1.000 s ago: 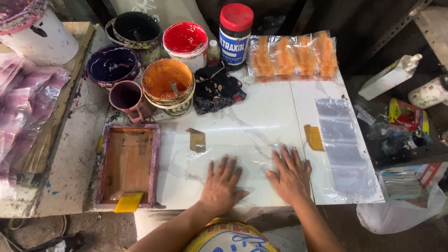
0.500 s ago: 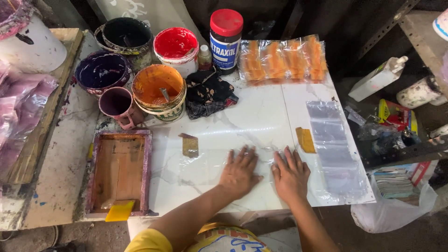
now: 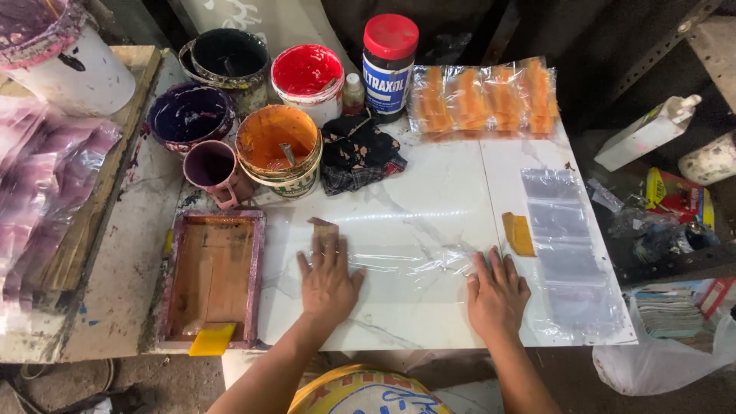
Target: The person wipes a rectangular wooden frame with a yellow sponge, cleans the white table surface with a dark cloth, and places a clear plastic sheet on the table. They then stir a container of orange paint with a stick.
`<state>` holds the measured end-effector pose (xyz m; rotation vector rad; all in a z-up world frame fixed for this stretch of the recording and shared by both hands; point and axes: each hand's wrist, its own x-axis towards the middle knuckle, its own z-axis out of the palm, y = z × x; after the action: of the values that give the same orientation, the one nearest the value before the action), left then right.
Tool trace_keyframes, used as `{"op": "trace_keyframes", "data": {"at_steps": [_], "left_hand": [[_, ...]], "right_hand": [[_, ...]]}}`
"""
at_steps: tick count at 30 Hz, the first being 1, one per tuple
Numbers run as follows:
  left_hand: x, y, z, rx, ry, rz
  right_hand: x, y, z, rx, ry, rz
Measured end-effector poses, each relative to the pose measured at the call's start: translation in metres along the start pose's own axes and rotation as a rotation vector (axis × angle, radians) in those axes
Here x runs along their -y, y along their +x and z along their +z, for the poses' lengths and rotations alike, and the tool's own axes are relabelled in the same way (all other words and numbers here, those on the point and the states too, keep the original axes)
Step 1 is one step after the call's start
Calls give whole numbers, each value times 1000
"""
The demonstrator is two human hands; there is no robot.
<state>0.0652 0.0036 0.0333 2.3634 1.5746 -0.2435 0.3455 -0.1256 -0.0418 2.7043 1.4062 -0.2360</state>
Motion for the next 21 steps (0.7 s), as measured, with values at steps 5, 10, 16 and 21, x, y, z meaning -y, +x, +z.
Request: {"op": "trace_keyframes", "data": {"at_steps": [5,10,16,21], "left_hand": [[-14,23,78,-475,-224,206],[-106,4,74,-312,-867,592],[-169,23,90,-182,-993,672],[-138,23,89,-270,-1051,595]], "right_hand": [[4,-4,-10,-54,68,-25],[7,-9,-18,-65,125,-11],[19,-17,-46,35,71,-10],[10,-5,-24,-6,92,-4]]}}
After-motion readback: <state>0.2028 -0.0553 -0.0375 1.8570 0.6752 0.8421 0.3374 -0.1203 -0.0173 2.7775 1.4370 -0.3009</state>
